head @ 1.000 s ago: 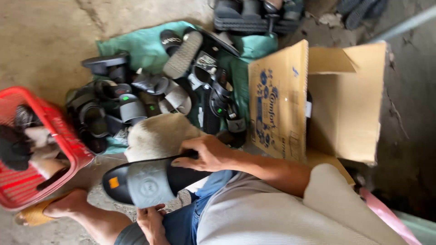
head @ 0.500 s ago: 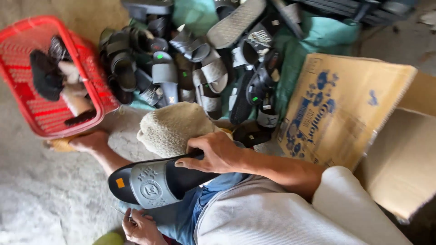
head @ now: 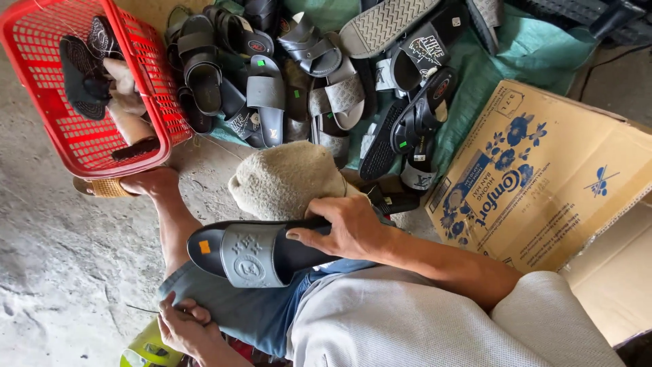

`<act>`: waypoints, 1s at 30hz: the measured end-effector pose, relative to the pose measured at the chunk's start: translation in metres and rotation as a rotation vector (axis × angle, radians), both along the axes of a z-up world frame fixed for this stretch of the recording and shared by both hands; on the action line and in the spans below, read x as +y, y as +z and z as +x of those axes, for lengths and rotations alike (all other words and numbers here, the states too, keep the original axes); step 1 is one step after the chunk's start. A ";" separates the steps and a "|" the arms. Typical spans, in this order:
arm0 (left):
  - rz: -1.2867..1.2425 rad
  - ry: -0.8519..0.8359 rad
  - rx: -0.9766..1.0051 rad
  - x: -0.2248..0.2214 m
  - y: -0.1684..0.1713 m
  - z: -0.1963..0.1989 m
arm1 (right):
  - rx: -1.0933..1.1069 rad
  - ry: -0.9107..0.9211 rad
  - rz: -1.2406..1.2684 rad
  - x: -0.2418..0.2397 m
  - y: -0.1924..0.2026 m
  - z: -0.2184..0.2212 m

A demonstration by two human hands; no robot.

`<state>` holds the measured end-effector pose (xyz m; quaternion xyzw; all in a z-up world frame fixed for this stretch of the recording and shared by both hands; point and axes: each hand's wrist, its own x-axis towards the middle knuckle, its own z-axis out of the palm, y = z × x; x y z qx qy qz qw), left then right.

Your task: Repairing a sandal by sewing the strap to the sole and then brushing the surface.

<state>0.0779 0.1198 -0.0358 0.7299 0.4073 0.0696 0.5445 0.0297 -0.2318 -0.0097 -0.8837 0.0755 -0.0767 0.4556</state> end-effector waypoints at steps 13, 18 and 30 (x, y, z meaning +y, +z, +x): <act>0.074 -0.017 0.020 0.026 -0.057 -0.036 | -0.039 0.094 0.195 0.006 0.009 -0.020; 0.023 -0.076 -0.102 0.078 -0.105 -0.063 | 0.235 -0.008 0.264 0.000 0.019 -0.023; -0.006 -0.010 -0.170 0.097 -0.136 -0.067 | 0.367 0.199 0.233 0.001 0.024 -0.007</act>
